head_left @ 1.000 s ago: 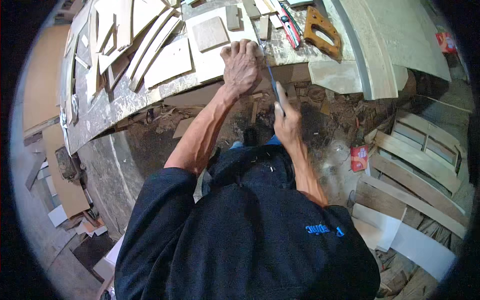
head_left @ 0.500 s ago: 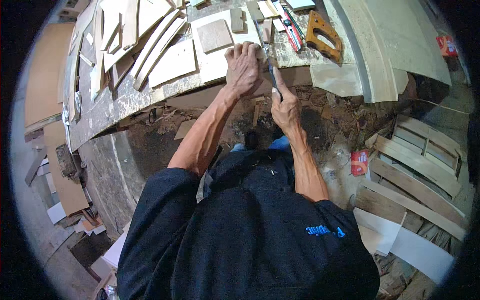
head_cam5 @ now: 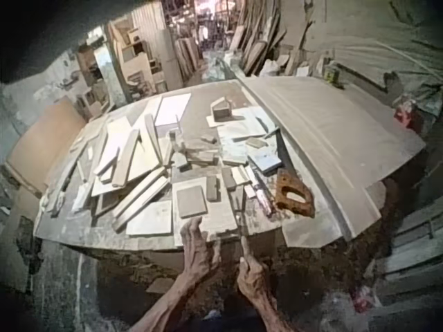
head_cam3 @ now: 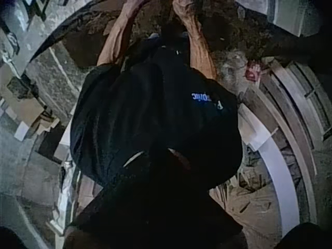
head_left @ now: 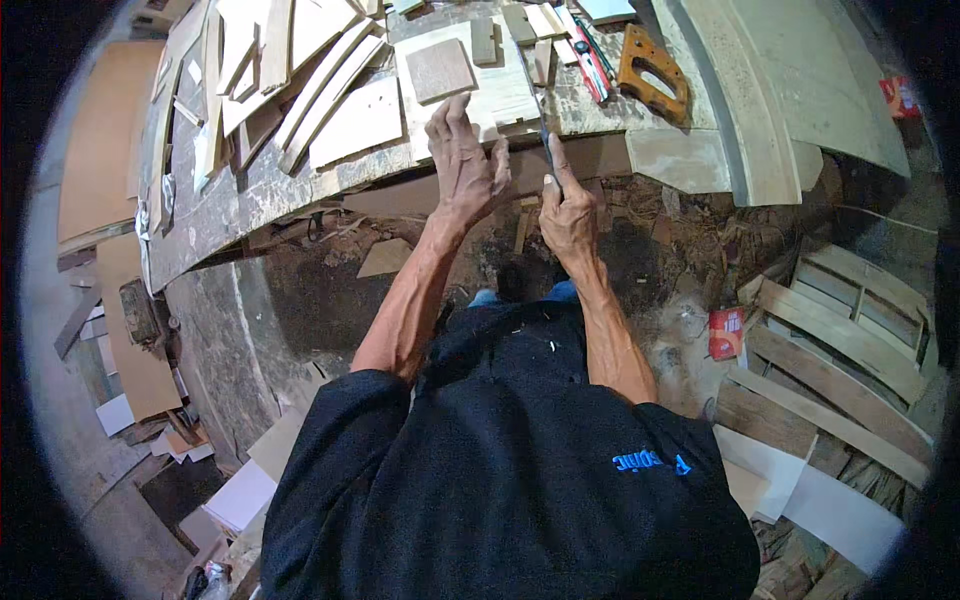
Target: Cutting a small piece of wood with a hacksaw and then sanding the edges on a workshop bench.
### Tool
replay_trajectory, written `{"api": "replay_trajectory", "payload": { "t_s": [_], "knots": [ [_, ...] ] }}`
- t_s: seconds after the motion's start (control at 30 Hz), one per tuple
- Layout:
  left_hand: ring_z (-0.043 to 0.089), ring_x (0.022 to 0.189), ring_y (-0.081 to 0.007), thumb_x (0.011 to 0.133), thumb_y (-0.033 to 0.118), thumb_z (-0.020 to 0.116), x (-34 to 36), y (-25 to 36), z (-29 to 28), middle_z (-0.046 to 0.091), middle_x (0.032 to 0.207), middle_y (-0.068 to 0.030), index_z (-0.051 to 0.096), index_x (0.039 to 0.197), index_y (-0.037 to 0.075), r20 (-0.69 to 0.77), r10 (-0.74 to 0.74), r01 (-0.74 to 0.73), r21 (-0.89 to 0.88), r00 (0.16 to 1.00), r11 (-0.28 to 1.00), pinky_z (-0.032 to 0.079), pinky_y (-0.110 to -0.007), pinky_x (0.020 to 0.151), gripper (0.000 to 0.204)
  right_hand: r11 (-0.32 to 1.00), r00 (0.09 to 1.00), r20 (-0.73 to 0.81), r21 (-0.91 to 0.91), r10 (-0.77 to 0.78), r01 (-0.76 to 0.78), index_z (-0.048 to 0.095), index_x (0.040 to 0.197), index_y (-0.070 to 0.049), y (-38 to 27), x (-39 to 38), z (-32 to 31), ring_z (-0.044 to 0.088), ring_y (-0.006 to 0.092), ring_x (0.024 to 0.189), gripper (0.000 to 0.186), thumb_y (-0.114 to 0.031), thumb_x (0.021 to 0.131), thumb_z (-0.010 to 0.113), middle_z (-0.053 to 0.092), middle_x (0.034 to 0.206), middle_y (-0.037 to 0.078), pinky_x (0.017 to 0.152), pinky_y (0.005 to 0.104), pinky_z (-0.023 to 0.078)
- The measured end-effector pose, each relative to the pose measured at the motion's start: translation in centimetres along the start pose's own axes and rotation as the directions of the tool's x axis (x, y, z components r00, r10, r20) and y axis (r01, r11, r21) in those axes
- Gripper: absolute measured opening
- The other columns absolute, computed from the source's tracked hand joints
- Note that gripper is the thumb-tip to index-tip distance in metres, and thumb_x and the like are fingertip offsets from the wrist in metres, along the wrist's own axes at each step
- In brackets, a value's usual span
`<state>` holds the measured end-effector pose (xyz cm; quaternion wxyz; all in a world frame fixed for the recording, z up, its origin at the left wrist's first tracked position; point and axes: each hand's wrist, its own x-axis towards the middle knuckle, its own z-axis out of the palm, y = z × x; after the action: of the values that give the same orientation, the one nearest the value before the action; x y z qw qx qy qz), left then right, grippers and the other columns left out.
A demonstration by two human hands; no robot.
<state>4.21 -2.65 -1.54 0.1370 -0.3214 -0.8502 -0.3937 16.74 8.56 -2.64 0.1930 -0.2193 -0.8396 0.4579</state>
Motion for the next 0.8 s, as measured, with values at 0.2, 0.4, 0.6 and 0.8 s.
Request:
{"api": "replay_trajectory", "payload": {
  "t_s": [0.2, 0.4, 0.6, 0.8],
  "knots": [
    [0.040, 0.122, -0.0378, 0.080, 0.012, 0.068, 1.1, -0.1, 2.5, 0.043, 0.131, -0.0197, 0.041, 0.137, 0.008, 0.085, 0.023, -0.034, 0.129, 0.996, 0.991, 0.033, -0.050, 0.103, 0.064, 1.000, 1.000, -0.010, 0.004, -0.012, 0.012, 0.045, 0.149, -0.021, -0.1, -0.1, 0.2, 0.061, 0.0284, 0.078, 0.057, -0.004, 0.095, 0.052, 0.065, 0.095, 0.023, 0.069, 0.0405, 0.052],
    [0.042, 0.113, -0.0340, 0.078, 0.016, 0.063, 1.8, -0.2, 4.1, 0.047, 0.119, -0.0158, 0.047, 0.122, 0.007, 0.148, 0.060, -0.096, 0.248, 0.987, 0.964, 0.028, -0.050, 0.093, 0.047, 0.998, 0.997, -0.037, 0.012, -0.063, 0.063, 0.041, 0.152, -0.023, 0.9, -0.1, 0.2, 0.055, 0.0191, 0.059, 0.058, -0.006, 0.097, 0.050, 0.064, 0.077, 0.021, 0.060, 0.0382, 0.048],
    [0.043, 0.111, -0.0307, 0.078, 0.020, 0.061, 2.0, -1.1, 4.7, 0.047, 0.115, -0.0126, 0.048, 0.119, 0.007, 0.136, 0.103, -0.140, 0.301, 0.985, 0.943, 0.028, -0.050, 0.092, 0.045, 0.966, 0.961, -0.099, -0.038, -0.257, 0.254, 0.042, 0.151, -0.015, 2.2, -3.8, -1.2, 0.069, 0.0221, 0.081, 0.055, -0.006, 0.097, 0.048, 0.067, 0.113, 0.026, 0.070, 0.0357, 0.052],
    [0.044, 0.112, -0.0298, 0.079, 0.020, 0.062, 2.5, -0.9, 4.1, 0.048, 0.117, -0.0122, 0.049, 0.121, 0.007, 0.176, 0.153, -0.195, 0.255, 0.972, 0.947, 0.027, -0.051, 0.093, 0.046, 0.999, 0.998, 0.063, 0.050, 0.002, -0.005, 0.045, 0.148, -0.015, 0.1, -1.8, -2.1, 0.070, 0.0358, 0.083, 0.054, -0.004, 0.096, 0.050, 0.068, 0.102, 0.026, 0.073, 0.0411, 0.053]
  ]
}}
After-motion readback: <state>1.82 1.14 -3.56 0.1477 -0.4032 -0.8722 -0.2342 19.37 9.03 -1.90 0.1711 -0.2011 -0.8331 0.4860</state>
